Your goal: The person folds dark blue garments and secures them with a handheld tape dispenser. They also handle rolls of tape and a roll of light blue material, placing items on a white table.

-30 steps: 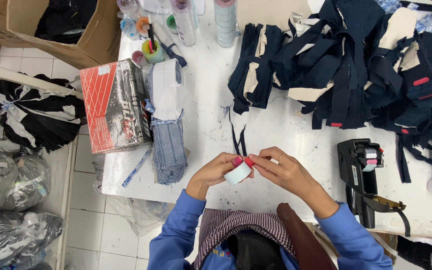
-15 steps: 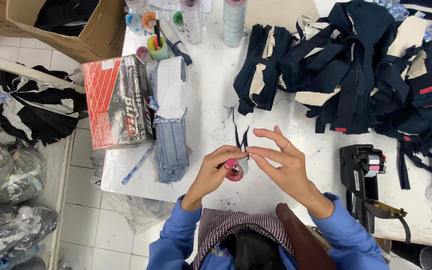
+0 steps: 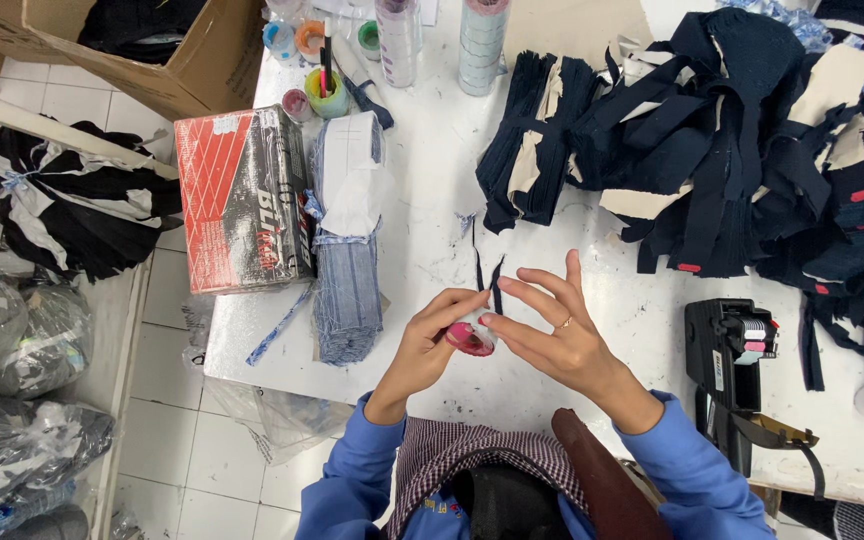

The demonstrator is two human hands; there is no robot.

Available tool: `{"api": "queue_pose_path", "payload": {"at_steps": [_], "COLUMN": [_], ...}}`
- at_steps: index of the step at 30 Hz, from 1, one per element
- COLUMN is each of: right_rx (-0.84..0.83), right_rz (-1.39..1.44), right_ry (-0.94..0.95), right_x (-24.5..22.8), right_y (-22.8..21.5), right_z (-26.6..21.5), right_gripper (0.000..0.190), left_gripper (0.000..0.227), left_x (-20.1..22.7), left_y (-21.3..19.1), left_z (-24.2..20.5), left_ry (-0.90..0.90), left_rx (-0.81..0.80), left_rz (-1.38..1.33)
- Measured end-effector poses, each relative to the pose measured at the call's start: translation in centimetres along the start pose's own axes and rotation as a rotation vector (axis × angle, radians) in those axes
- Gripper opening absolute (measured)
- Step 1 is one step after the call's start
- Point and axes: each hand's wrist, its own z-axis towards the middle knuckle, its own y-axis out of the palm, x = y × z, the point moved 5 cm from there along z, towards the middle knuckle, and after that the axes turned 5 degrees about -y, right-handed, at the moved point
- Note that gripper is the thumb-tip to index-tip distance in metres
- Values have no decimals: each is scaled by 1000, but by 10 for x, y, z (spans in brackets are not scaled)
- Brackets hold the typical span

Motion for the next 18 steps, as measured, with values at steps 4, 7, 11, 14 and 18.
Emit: {"api": "queue_pose_path", "payload": {"at_steps": [4,7,11,14,18], "right_rx": [-48,-84,-334,-486,-531], "right_rz": [65,283,1231,1188,972], "right_ry": [-35,234,1080,1132,1267], "right_x": [4,24,52,65,90], "right_y": [4,12,51,79,91], "right_z": [-14,-39,-51,-54,10], "right_gripper": [14,13,68,55,66], "left_gripper": [30,32,33,35,51], "left_x": [11,11,-8,-18,-10], "left_y": [0,-7,-11,-13,-51], "left_z": [-1,-1,9,17,50], "left_ry": [-2,40,118,194,240], "left_rx": [50,104,30,-41,-45], "left_rz": [-33,8,65,170,522]}}
